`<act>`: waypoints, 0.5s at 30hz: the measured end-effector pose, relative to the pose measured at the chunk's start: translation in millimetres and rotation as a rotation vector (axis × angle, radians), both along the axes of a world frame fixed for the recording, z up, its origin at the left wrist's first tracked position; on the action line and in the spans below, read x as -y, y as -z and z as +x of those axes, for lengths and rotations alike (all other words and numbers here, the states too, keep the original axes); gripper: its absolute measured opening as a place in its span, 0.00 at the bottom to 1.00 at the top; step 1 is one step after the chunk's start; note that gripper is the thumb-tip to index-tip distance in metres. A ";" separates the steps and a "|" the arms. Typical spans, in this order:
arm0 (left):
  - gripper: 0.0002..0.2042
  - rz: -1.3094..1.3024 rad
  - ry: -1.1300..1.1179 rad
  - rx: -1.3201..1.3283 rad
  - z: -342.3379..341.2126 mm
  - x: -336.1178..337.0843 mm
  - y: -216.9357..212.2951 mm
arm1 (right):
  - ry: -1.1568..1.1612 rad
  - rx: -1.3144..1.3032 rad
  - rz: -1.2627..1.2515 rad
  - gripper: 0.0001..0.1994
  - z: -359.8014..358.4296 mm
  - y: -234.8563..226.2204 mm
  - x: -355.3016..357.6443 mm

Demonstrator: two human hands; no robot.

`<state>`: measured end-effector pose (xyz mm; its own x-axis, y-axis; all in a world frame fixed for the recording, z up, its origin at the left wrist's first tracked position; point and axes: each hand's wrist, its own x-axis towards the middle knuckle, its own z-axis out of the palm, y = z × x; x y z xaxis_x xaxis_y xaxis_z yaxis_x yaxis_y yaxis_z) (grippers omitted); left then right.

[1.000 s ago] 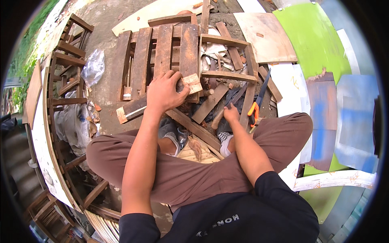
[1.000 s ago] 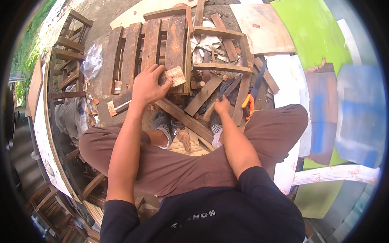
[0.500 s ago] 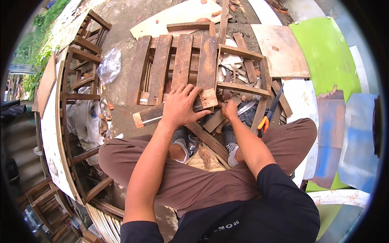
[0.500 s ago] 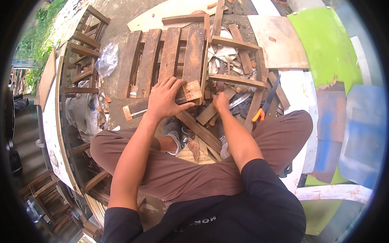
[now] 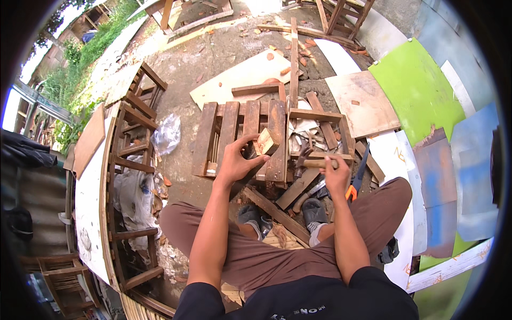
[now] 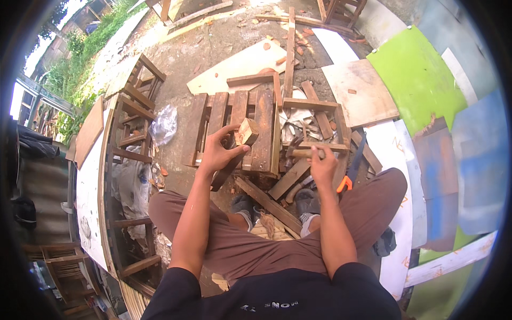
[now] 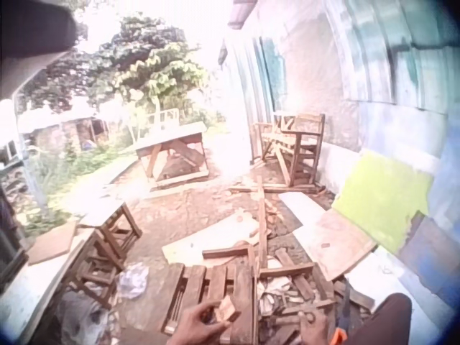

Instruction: The person sits cross-legged on the ground and uses a machete to pry apart wooden pallet slats. They repeatedly strike the joints to separate the pieces, then lift and inspect the separated slats.

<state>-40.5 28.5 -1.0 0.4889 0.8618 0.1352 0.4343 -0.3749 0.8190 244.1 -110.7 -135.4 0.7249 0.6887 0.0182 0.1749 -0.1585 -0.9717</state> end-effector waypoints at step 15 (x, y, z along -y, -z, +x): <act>0.10 -0.302 0.080 0.828 68.7 -21.4 -18.6 | 0.474 0.206 0.759 0.12 121.7 -203.8 178.3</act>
